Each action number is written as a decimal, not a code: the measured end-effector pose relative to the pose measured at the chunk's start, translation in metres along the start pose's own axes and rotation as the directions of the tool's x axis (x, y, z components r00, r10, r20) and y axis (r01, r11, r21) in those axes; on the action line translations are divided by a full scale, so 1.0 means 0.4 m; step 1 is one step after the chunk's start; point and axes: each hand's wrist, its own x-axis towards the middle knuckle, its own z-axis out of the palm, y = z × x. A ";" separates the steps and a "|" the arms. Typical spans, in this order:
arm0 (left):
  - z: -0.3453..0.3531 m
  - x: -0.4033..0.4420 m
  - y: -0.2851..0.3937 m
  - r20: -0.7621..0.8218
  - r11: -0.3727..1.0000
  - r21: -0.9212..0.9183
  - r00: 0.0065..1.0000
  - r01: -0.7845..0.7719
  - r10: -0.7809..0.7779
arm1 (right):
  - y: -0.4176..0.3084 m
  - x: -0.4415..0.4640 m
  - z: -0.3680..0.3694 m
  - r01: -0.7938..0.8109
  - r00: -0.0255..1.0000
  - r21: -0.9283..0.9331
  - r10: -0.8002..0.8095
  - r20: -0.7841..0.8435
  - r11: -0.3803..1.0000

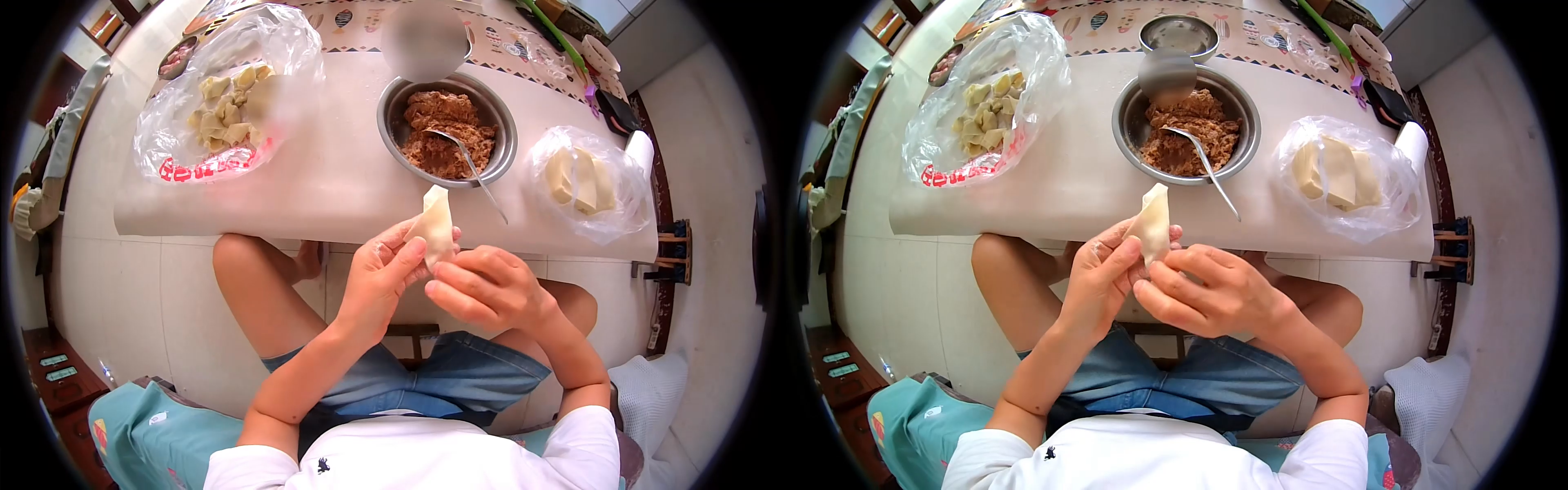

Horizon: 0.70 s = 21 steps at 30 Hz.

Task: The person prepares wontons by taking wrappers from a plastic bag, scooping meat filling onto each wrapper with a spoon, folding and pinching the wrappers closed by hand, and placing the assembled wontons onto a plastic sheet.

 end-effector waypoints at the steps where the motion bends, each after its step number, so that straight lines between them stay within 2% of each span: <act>1: 0.005 -0.001 0.003 -0.039 0.997 0.074 0.999 -0.027 0.030 | -0.007 0.001 0.003 -0.033 0.999 0.051 0.033 0.000 0.998; 2: 0.002 -0.001 -0.002 -0.030 0.984 0.140 0.993 -0.108 0.113 | -0.011 0.003 0.007 -0.068 0.998 0.100 0.069 0.000 0.993; 3: -0.003 -0.001 -0.012 -0.014 0.961 0.204 0.981 -0.185 0.192 | -0.012 0.004 0.011 -0.184 0.979 0.268 0.200 -0.036 0.946; 4: -0.006 -0.002 -0.018 0.008 0.928 0.266 0.963 -0.261 0.268 | -0.020 0.008 0.010 -0.362 0.913 0.428 0.407 -0.016 0.828; 6: -0.009 -0.004 -0.021 0.042 0.871 0.329 0.928 -0.364 0.371 | -0.043 0.022 -0.001 -0.596 0.667 0.680 0.735 0.123 0.428; 7: -0.010 -0.003 -0.021 0.061 0.837 0.357 0.904 -0.415 0.423 | -0.027 0.029 -0.013 -0.584 0.690 0.717 0.698 0.191 0.380; 10: -0.012 0.005 -0.008 0.228 0.723 0.338 0.798 -0.602 0.557 | -0.018 0.044 -0.021 -0.531 0.579 0.847 0.745 0.333 0.034; 13: 0.001 0.001 0.025 0.342 0.629 0.432 0.763 -0.646 0.549 | -0.016 0.077 -0.040 -0.500 0.461 0.842 0.760 0.458 -0.204; 16: -0.018 0.006 0.025 0.358 0.477 0.569 0.724 -0.670 0.590 | -0.001 0.094 -0.032 -0.517 0.466 0.829 0.743 0.480 -0.211; 19: -0.033 0.020 0.031 0.220 0.605 0.471 0.750 -0.641 0.623 | 0.115 0.148 -0.037 -0.610 0.633 0.770 0.701 0.328 0.189; 20: -0.040 0.029 0.040 0.143 0.700 0.387 0.789 -0.601 0.598 | 0.205 0.166 -0.018 -0.610 0.708 0.576 0.700 0.089 0.544; 21: -0.051 0.034 0.050 0.071 0.784 0.292 0.830 -0.548 0.553 | 0.300 0.201 -0.015 -0.630 0.766 0.179 0.642 -0.017 0.756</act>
